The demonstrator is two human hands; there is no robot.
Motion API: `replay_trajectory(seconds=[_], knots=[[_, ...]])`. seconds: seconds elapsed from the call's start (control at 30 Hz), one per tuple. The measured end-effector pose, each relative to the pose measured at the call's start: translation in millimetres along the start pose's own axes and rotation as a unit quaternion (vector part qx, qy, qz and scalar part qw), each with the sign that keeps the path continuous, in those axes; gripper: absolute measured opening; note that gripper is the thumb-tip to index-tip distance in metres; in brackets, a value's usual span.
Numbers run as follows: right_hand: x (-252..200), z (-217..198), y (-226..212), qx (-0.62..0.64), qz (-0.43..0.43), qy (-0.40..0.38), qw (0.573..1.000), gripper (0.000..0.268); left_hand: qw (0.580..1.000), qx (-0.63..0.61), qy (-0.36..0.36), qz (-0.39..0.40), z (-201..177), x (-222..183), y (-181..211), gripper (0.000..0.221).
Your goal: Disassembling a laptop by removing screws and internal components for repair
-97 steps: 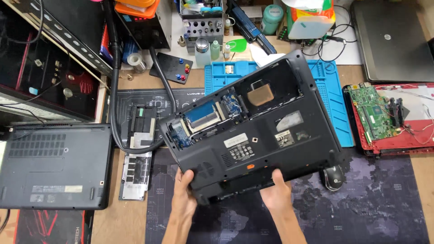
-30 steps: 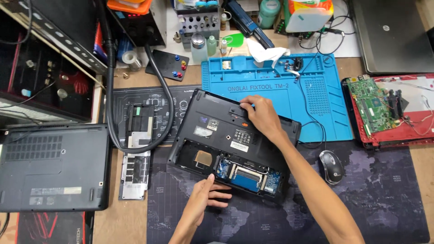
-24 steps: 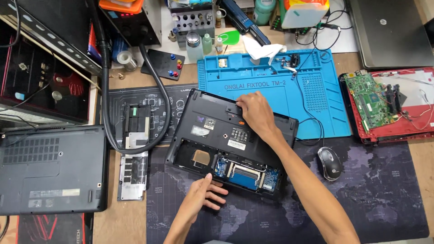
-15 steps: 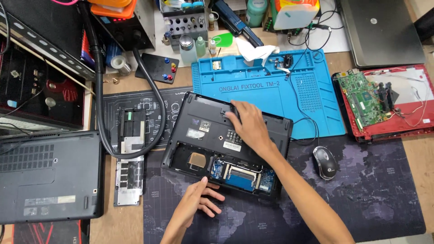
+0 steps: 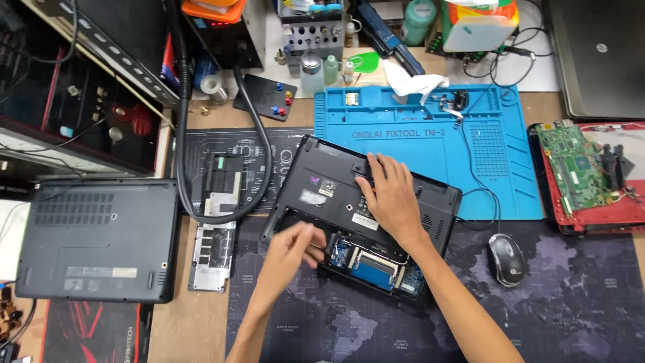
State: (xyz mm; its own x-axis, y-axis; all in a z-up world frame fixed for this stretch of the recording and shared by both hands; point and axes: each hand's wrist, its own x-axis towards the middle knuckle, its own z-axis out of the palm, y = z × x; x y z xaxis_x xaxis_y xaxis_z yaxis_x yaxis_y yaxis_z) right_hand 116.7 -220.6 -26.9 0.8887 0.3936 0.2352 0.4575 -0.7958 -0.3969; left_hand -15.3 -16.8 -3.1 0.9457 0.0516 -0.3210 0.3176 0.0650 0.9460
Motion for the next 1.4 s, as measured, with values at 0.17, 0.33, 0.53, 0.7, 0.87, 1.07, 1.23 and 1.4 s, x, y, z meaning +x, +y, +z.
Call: replay_trajectory(seconds=[0.17,0.33,0.53,0.7,0.87,1.07,1.23,1.4], knots=[[-2,9,5,-0.028,0.005,0.002,1.000,0.052,0.940,0.230,0.118,0.222,-8,49,24,0.024],[-1,7,5,-0.041,-0.004,0.002,0.999,0.052,0.879,0.349,0.096,0.311,-7,111,27,0.023],[3,7,7,-0.027,0.009,-0.011,1.000,0.052,0.830,0.459,0.103,0.299,-6,153,3,0.029],[26,7,-3,0.070,0.042,-0.048,0.995,0.045,0.853,0.438,0.090,0.269,-7,147,5,0.031],[89,6,-45,0.160,-0.041,0.010,0.986,0.042,0.878,0.405,0.071,0.245,-12,145,12,0.030],[161,13,-78,0.202,-0.137,0.075,0.967,0.057,0.900,0.375,0.059,0.215,-17,149,8,0.026],[198,31,-80,0.200,-0.112,0.077,0.970,0.055,0.908,0.359,0.053,0.211,-18,146,16,0.027],[199,33,-83,0.148,-0.101,0.094,0.979,0.047,0.914,0.346,0.045,0.208,-19,145,16,0.030]])
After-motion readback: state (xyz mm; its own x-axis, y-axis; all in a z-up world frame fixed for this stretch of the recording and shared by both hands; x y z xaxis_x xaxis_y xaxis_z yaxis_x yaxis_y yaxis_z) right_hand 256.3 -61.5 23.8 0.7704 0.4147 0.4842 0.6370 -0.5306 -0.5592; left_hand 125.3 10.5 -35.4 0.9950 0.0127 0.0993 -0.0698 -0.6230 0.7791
